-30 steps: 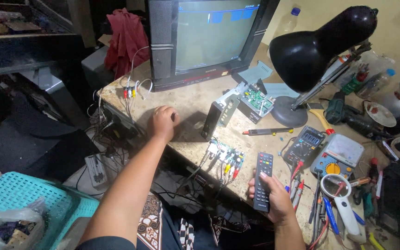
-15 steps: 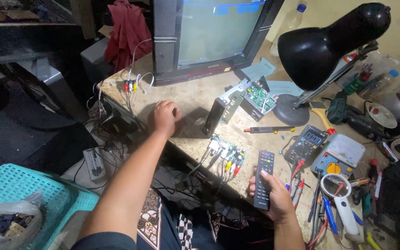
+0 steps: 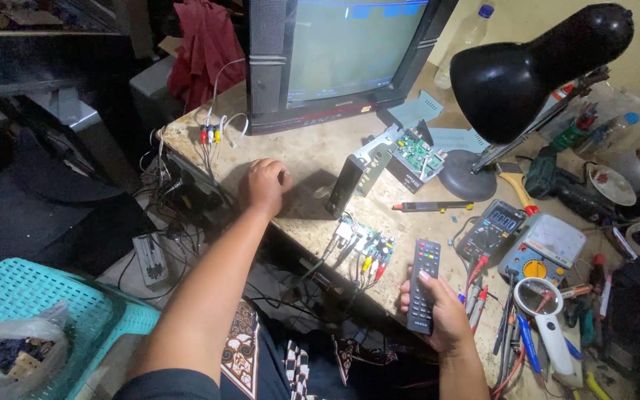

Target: Testing an electronic circuit board using a remote control and observing the output on a CRT television.

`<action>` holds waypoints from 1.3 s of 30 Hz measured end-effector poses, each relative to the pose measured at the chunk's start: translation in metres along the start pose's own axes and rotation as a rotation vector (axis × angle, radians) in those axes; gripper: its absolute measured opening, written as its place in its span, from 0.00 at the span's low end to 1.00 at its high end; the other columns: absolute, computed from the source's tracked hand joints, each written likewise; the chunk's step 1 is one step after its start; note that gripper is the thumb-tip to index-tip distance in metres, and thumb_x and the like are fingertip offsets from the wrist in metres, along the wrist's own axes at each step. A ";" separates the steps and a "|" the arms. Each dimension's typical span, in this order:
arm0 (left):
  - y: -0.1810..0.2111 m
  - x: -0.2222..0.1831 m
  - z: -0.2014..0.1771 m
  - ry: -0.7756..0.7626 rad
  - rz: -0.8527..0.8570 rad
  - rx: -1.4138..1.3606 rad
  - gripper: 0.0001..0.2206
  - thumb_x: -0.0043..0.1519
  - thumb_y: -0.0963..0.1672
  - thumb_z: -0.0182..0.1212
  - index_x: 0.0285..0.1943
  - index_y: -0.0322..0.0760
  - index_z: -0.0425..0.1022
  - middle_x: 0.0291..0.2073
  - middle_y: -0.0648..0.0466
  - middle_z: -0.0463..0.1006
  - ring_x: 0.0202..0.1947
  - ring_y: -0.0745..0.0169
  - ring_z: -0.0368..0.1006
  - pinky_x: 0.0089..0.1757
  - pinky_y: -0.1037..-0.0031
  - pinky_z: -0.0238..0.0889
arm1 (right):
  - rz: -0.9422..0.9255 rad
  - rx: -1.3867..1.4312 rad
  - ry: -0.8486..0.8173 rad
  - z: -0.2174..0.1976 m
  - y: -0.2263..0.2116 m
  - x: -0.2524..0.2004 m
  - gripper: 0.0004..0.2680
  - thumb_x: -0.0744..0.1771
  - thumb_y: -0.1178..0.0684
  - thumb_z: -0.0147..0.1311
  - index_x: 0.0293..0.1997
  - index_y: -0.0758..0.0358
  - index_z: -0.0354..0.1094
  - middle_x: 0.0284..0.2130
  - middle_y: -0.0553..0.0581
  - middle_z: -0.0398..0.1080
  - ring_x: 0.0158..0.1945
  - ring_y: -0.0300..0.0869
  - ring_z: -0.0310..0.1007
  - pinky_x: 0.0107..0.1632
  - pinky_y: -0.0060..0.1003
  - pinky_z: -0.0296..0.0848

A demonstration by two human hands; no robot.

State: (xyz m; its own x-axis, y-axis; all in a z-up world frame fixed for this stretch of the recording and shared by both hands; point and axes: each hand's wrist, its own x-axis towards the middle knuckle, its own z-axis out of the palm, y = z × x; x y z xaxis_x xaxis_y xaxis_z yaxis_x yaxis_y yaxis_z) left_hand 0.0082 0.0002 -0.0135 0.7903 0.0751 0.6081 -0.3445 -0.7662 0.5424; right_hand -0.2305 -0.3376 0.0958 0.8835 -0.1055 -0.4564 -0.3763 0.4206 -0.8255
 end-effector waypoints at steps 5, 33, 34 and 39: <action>0.027 0.002 -0.032 -0.140 -0.122 0.058 0.07 0.58 0.39 0.60 0.27 0.46 0.76 0.34 0.58 0.79 0.42 0.56 0.72 0.38 0.69 0.64 | 0.006 -0.002 0.020 0.003 -0.002 -0.003 0.14 0.72 0.55 0.42 0.63 0.71 0.60 0.32 0.66 0.70 0.29 0.46 0.69 0.32 0.38 0.73; -0.003 0.001 0.005 0.056 0.030 -0.012 0.07 0.54 0.38 0.63 0.25 0.42 0.73 0.27 0.57 0.76 0.36 0.54 0.71 0.39 0.65 0.62 | -0.004 -0.006 0.006 0.003 0.000 -0.002 0.14 0.72 0.55 0.43 0.64 0.71 0.60 0.31 0.66 0.69 0.29 0.45 0.69 0.31 0.38 0.74; -0.002 0.001 0.005 0.051 0.029 -0.010 0.07 0.54 0.38 0.63 0.25 0.42 0.73 0.27 0.57 0.76 0.36 0.54 0.71 0.40 0.65 0.62 | 0.001 0.002 -0.009 0.001 0.001 -0.001 0.14 0.72 0.55 0.42 0.64 0.70 0.60 0.32 0.65 0.69 0.29 0.46 0.69 0.31 0.38 0.74; -0.007 -0.001 0.011 0.063 0.029 -0.016 0.08 0.55 0.39 0.64 0.24 0.42 0.71 0.26 0.58 0.75 0.36 0.55 0.70 0.42 0.64 0.62 | -0.012 -0.033 -0.003 0.005 0.000 -0.004 0.15 0.72 0.54 0.42 0.65 0.70 0.60 0.31 0.65 0.70 0.29 0.45 0.69 0.32 0.38 0.74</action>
State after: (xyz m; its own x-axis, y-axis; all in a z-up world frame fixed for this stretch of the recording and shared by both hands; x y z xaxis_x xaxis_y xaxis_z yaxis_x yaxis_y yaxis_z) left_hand 0.0153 -0.0017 -0.0237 0.7468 0.0931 0.6585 -0.3754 -0.7583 0.5329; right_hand -0.2327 -0.3324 0.0997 0.8887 -0.1075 -0.4457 -0.3748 0.3894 -0.8414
